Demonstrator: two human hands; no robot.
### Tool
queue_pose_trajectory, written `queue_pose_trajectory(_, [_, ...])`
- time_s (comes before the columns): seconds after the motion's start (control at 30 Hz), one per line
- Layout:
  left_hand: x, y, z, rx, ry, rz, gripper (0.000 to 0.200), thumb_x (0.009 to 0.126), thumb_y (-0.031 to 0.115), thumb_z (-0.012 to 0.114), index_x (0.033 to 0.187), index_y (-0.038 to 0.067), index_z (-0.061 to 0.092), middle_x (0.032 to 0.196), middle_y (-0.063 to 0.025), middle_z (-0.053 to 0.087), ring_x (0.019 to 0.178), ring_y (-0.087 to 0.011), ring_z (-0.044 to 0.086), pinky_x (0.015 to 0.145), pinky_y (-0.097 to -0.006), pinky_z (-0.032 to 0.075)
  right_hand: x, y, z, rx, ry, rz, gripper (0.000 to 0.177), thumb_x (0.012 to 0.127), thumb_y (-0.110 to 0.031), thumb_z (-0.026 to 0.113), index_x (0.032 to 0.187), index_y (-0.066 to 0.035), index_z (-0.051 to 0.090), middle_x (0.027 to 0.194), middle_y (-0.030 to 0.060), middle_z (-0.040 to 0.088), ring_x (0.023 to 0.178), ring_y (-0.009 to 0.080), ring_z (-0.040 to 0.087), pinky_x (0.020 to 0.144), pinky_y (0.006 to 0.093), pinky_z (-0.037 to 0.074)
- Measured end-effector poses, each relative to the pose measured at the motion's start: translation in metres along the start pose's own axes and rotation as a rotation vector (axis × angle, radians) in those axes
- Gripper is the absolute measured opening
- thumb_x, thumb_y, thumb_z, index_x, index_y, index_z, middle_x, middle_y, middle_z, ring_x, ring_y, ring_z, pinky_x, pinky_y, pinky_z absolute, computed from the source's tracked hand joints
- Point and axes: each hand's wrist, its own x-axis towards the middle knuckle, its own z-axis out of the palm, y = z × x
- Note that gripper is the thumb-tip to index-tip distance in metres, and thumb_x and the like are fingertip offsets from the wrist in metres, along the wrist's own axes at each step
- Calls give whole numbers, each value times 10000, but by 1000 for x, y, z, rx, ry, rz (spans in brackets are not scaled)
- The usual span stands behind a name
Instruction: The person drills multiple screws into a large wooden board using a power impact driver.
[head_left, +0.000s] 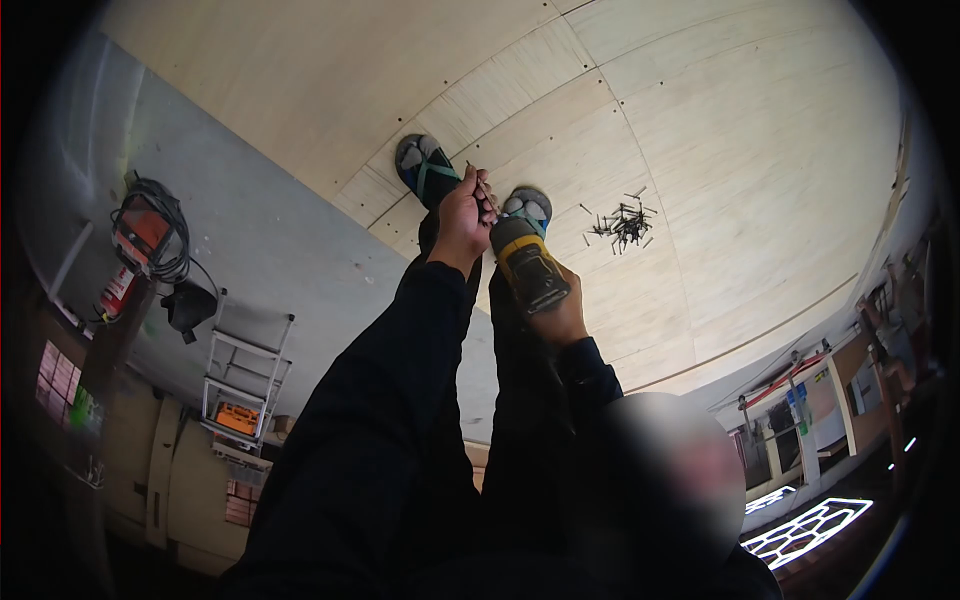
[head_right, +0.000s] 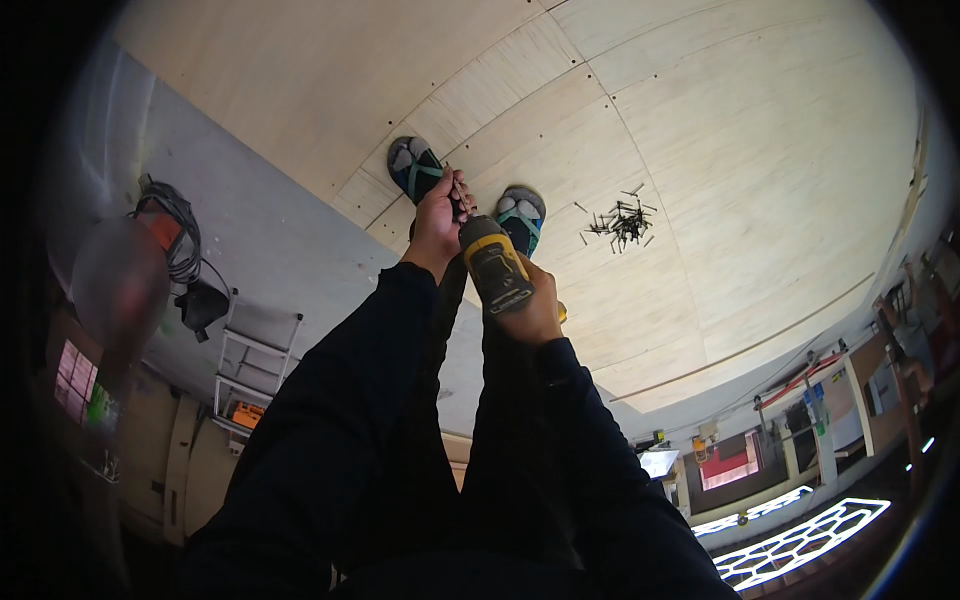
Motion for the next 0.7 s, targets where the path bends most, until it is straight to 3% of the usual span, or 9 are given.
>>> queue_pose_trajectory(0.2, [41,0,-2,121,239,-95,302,1052,327,462,1071,47,574,633,23,430,541,-112,430,504,-248,370,19,-8,23,-184,71,86,385,768,-241,774,1095,-63,675,876,191,718,856,367,706,736,405,546])
queue_pose_trajectory(0.3, [81,5,-34,236,216,-140,331,1057,264,396,1140,12,595,649,5,451,560,-110,445,527,-251,392,41,3,32,-287,65,125,418,750,-284,774,1088,-64,666,887,205,712,869,396,687,764,458,541])
queue_pose_trajectory(0.4, [119,8,-71,637,53,-29,366,1031,195,383,1188,-32,624,717,-2,541,593,-83,461,570,-237,413,62,18,40,-428,38,141,413,736,-297,766,1062,-64,662,878,204,710,865,399,685,759,476,543])
queue_pose_trajectory(0.5, [129,18,-71,629,51,-44,363,1021,171,382,1170,-48,631,746,-3,559,604,-76,471,574,-234,416,81,28,46,-465,15,152,413,733,-288,762,1068,-68,664,886,204,712,866,396,687,766,475,544])
queue_pose_trajectory(0.53, [137,21,-73,966,42,79,356,1004,141,389,1178,-57,628,773,-5,568,613,-69,469,573,-238,416,86,30,47,-472,11,157,412,732,-288,761,1071,-72,667,891,202,714,868,393,690,772,474,545])
queue_pose_trajectory(0.57, [141,20,-76,967,45,72,356,1004,141,389,1178,-57,628,773,-5,568,613,-69,469,573,-238,416,89,31,48,-470,9,165,412,732,-288,761,1071,-72,667,891,202,714,868,393,690,772,474,545])
queue_pose_trajectory(0.63, [137,26,-62,569,142,-100,361,1006,141,385,1193,-49,627,778,-2,564,608,-65,456,566,-239,409,94,31,50,-451,34,174,311,748,-213,746,1026,-86,690,892,187,712,883,386,680,767,449,539])
queue_pose_trajectory(0.67, [139,28,-60,815,107,-73,403,1073,301,374,1281,21,578,683,58,433,560,-53,390,548,-212,383,97,34,51,-450,9,165,400,745,-292,754,1069,-74,669,894,200,716,873,394,692,776,476,545])
queue_pose_trajectory(0.7, [137,29,-57,815,108,-77,403,1073,301,374,1281,21,578,683,58,433,560,-53,390,548,-212,383,98,36,51,-450,8,169,400,745,-292,754,1069,-74,669,894,200,716,873,394,692,776,476,545])
